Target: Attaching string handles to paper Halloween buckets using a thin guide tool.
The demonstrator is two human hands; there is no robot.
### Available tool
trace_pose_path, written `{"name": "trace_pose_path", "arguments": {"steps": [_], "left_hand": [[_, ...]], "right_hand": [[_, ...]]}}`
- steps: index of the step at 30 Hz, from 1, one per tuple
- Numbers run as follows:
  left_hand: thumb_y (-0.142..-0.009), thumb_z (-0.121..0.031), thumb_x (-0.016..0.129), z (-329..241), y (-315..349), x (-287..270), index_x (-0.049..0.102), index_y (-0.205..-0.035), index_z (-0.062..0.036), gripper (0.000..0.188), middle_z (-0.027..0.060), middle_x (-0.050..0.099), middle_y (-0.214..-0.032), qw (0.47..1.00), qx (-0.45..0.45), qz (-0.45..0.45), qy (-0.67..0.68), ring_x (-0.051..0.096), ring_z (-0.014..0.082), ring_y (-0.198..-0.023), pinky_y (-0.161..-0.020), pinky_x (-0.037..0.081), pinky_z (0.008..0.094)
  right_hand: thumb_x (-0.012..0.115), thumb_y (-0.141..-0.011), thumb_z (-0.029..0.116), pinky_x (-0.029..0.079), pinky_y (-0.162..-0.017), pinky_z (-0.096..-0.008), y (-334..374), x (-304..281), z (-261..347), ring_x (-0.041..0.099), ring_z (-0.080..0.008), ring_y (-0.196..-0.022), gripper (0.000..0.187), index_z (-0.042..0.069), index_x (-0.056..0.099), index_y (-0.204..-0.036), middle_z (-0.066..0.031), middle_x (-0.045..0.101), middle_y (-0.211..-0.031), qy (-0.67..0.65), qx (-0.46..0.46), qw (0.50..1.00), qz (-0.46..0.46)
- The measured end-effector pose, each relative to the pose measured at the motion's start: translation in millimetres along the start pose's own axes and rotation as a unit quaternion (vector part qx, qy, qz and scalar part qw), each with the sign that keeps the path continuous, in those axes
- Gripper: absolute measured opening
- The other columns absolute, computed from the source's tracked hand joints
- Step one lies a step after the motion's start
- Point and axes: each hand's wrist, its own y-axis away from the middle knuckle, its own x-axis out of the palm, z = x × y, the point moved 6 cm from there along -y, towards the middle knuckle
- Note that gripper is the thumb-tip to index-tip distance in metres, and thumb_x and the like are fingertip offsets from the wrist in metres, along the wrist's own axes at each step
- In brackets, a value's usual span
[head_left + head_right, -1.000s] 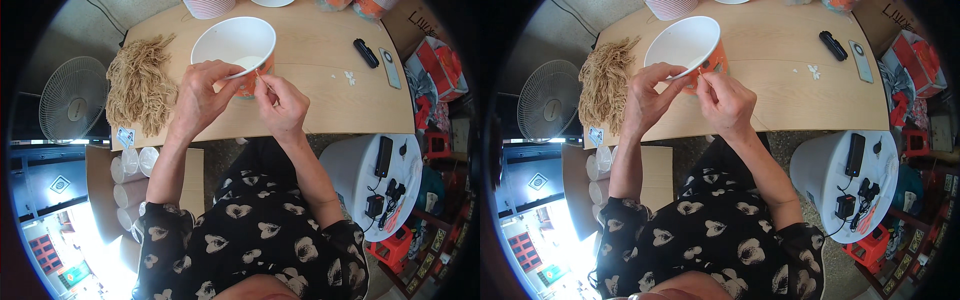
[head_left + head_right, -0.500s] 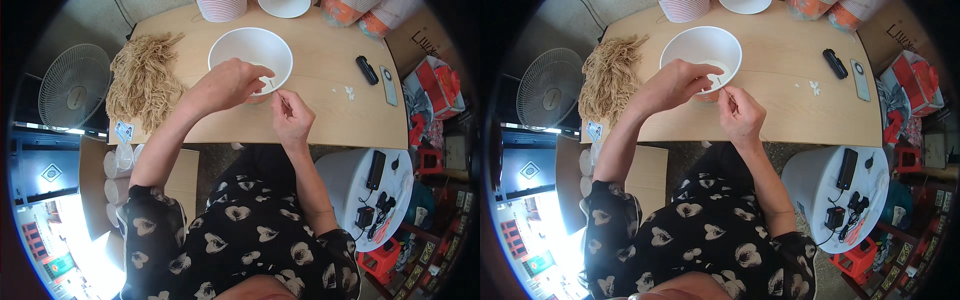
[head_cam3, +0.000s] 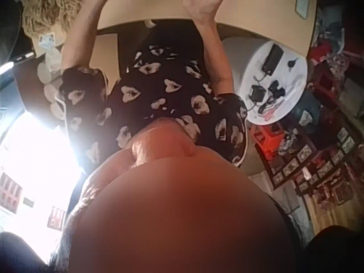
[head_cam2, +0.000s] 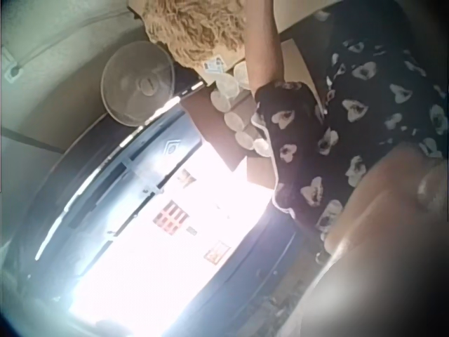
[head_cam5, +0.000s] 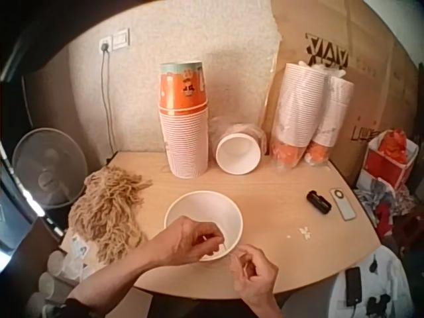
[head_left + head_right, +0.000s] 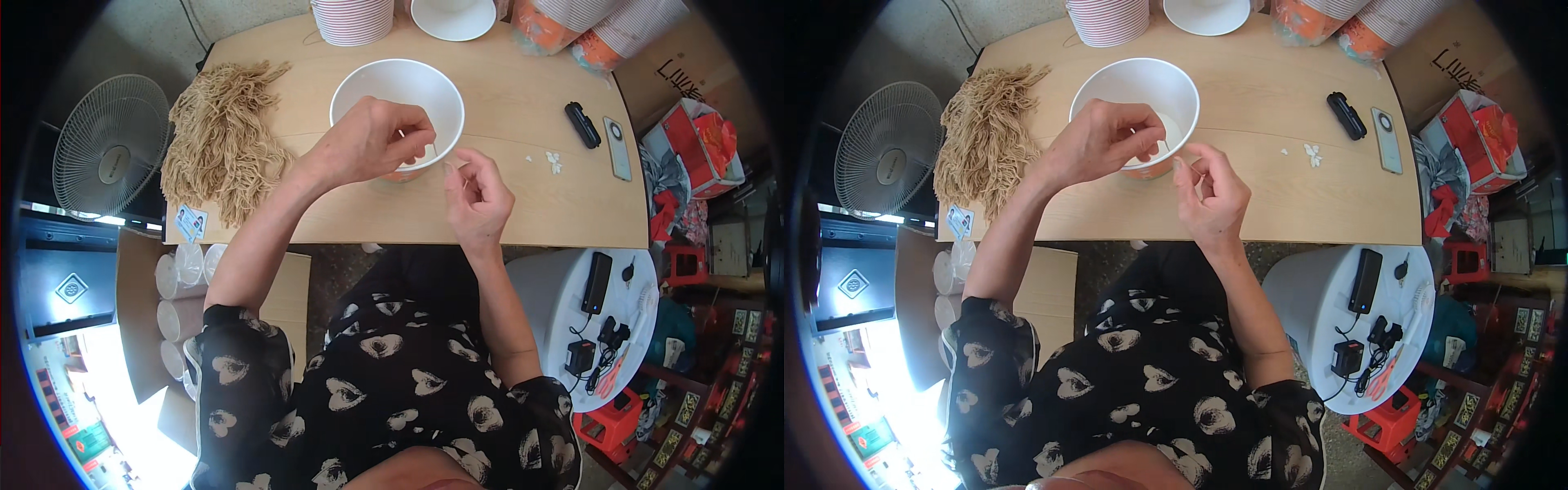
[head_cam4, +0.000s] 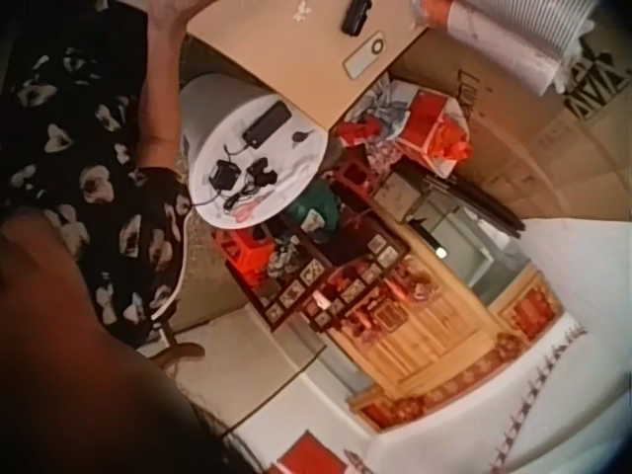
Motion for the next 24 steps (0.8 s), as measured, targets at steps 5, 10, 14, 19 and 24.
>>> {"name": "trace_pose_path", "arguments": {"steps": [5, 10, 14, 19, 24], "left_hand": [[-0.090, -0.006, 0.072, -14, -1, -3, 0.073, -0.094, 0.0017, 0.009, 0.0084, 0.073, -0.082, 0.996, 0.054, -0.055, 0.043, 0.068, 0.0138, -0.070, -0.067, 0.056, 0.0288], [-0.088, -0.014, 0.076, -24, -12, -3, 0.070, -0.104, -0.0010, 0.021, 0.0084, 0.073, -0.106, 0.995, 0.100, -0.001, -0.017, 0.069, 0.0185, -0.099, -0.088, 0.055, 0.0345], [-0.086, -0.024, 0.078, -24, -14, 13, 0.051, -0.135, -0.0094, 0.058, 0.0087, 0.064, -0.129, 0.983, 0.167, 0.076, 0.009, 0.062, 0.0248, -0.113, -0.100, 0.046, 0.0398], [-0.086, -0.018, 0.076, -33, -8, 18, 0.051, -0.135, -0.0101, 0.056, 0.0077, 0.065, -0.124, 0.974, 0.161, 0.066, -0.146, 0.059, 0.0266, -0.119, -0.103, 0.043, 0.0404], [-0.084, -0.013, 0.075, -25, -2, 19, 0.053, -0.133, -0.0096, 0.054, 0.0072, 0.066, -0.119, 0.975, 0.141, 0.055, -0.161, 0.059, 0.0267, -0.114, -0.102, 0.044, 0.0419]], "right_hand": [[0.077, -0.087, 0.004, 0.033, -0.049, -0.0202, -17, -3, 14, 0.047, -0.0008, -0.058, 0.016, -0.001, 0.071, -0.101, 0.0005, 0.064, -0.075, 0.029, -0.060, 0.998, 0.004], [0.075, -0.088, 0.003, 0.037, -0.052, -0.0203, -25, -3, 3, 0.052, -0.0007, -0.062, 0.011, -0.001, 0.072, -0.098, 0.0023, 0.065, -0.075, -0.069, 0.013, 0.997, 0.042], [0.072, -0.091, 0.002, 0.040, -0.056, -0.0187, -33, -6, 2, 0.053, -0.0001, -0.064, 0.006, -0.001, 0.071, -0.096, 0.0048, 0.064, -0.075, -0.179, 0.067, 0.981, 0.034], [0.072, -0.093, 0.006, 0.042, -0.060, -0.0182, -37, -22, -1, 0.053, -0.0015, -0.068, 0.009, -0.001, 0.071, -0.098, 0.0040, 0.065, -0.081, -0.168, 0.066, 0.982, 0.062], [0.073, -0.093, 0.007, 0.044, -0.067, -0.0190, -46, -29, 3, 0.055, -0.0025, -0.076, 0.010, 0.000, 0.071, -0.100, 0.0026, 0.066, -0.086, -0.213, 0.107, 0.970, 0.053]]}}
